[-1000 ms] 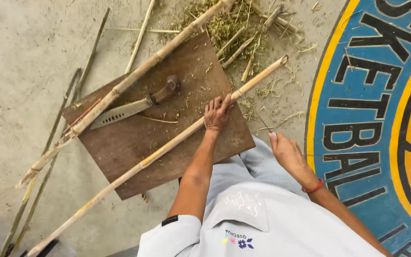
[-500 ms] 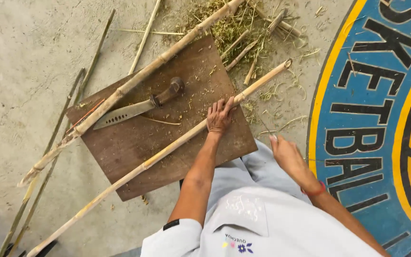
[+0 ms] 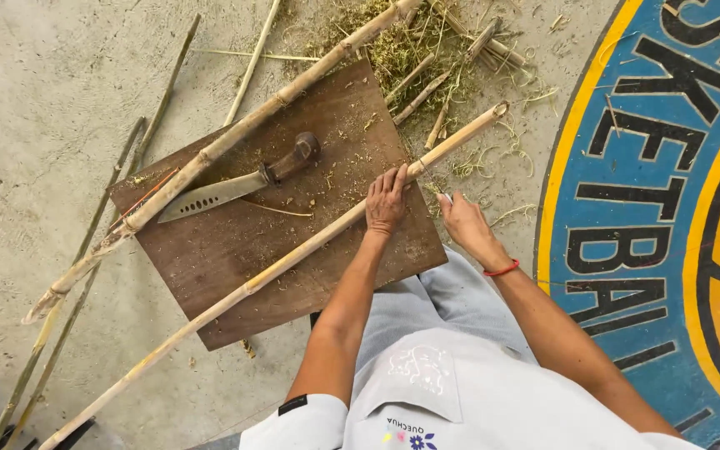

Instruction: Stripping the bark off bamboo poles using a handheld blade tool.

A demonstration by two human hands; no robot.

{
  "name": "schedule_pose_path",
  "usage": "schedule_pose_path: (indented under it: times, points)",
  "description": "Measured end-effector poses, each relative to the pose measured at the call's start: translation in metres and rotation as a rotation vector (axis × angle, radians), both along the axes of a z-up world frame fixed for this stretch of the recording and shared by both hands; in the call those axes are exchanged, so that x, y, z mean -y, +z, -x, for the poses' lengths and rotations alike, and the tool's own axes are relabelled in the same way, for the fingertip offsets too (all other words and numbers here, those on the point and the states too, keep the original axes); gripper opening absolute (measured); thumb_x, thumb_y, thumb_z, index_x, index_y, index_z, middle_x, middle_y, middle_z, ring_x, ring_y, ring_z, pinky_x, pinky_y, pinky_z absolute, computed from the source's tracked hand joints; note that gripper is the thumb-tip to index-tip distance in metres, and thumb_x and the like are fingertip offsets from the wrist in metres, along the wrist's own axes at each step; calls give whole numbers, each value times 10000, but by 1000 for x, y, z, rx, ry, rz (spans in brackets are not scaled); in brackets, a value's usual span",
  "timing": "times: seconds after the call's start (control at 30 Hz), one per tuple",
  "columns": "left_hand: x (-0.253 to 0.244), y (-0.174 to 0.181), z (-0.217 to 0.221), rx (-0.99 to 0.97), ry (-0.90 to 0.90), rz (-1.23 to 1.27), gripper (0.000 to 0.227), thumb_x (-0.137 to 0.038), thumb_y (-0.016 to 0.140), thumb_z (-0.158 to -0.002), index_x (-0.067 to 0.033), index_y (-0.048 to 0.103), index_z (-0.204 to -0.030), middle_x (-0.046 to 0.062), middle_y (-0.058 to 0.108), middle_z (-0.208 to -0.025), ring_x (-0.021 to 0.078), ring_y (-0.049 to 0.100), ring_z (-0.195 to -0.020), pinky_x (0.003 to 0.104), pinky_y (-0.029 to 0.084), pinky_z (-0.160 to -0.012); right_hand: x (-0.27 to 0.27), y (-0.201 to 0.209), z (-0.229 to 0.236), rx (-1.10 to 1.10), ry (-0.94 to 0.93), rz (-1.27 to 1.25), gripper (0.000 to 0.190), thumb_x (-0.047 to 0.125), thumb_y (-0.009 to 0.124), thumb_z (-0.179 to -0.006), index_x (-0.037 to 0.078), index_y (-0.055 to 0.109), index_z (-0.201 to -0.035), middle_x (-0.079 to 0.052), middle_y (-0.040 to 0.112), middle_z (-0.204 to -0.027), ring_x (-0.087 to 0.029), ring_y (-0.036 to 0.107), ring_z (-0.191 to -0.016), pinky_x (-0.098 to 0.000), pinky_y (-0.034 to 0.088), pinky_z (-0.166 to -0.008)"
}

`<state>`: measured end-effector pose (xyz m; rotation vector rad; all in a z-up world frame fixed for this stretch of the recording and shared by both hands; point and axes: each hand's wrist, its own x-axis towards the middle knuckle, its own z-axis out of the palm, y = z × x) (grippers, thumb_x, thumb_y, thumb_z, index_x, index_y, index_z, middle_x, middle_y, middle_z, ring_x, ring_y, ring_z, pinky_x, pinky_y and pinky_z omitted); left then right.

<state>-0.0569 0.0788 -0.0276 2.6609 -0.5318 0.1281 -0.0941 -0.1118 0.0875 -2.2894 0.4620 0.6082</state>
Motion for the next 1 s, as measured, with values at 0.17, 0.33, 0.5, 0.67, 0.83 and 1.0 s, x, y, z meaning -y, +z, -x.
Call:
schedule_pose_path:
  times: [0.17,0.33,0.5,0.67,0.83,1.0]
  points:
    - [-5,13,-5,-83,-15,2,428,-319,555,-1049,-168,544,-1449,55,599,-1309,255,581,-1186,402,462,-1021,14,11,20,4,27,-113,411,388,586,-993,-16,559,-1066,-299,674,-797,-503,679,-784,-551,505,-654]
    - [-2,13,-6,-99,-50,11,411,-321,534,-1077,-169,542,-1459,56,588,-1311,270,580,-1201,408,442,-1034,12,15,28,72,-25,-143,362,387,560,-1033,32,587,-1098,-265,668,-813,-469,678,-757,-527,490,-630]
    - [26,13,1,33,178,31,398,-316,476,-1083,-159,542,-1443,85,574,-1296,282,560,-1203,440,387,-1088,6,2,23,129,-87,-111,371,377,493,-1089,25,606,-1056,-270,658,-825,-507,642,-786,-545,472,-619]
    - [33,10,-10,-24,216,57,251,-339,473,-1084,-148,587,-1201,71,588,-1201,261,570,-1123,437,418,-993,7,13,9,110,-88,-86,394,377,489,-1086,13,613,-1003,-267,650,-783,-504,645,-754,-546,479,-621]
    - [31,-6,-22,-85,196,-60,244,-361,449,-1099,-150,559,-1042,65,555,-998,249,559,-957,411,448,-865,2,20,2,69,-92,-73,389,368,498,-1079,13,616,-973,-265,643,-751,-494,652,-727,-545,481,-616]
    - [35,-5,-37,-165,277,-25,305,-378,453,-1121,-129,538,-968,73,498,-892,244,533,-841,406,451,-761,0,11,14,129,-65,-82,385,358,491,-1072,-1,586,-971,-273,649,-763,-508,648,-738,-555,476,-624]
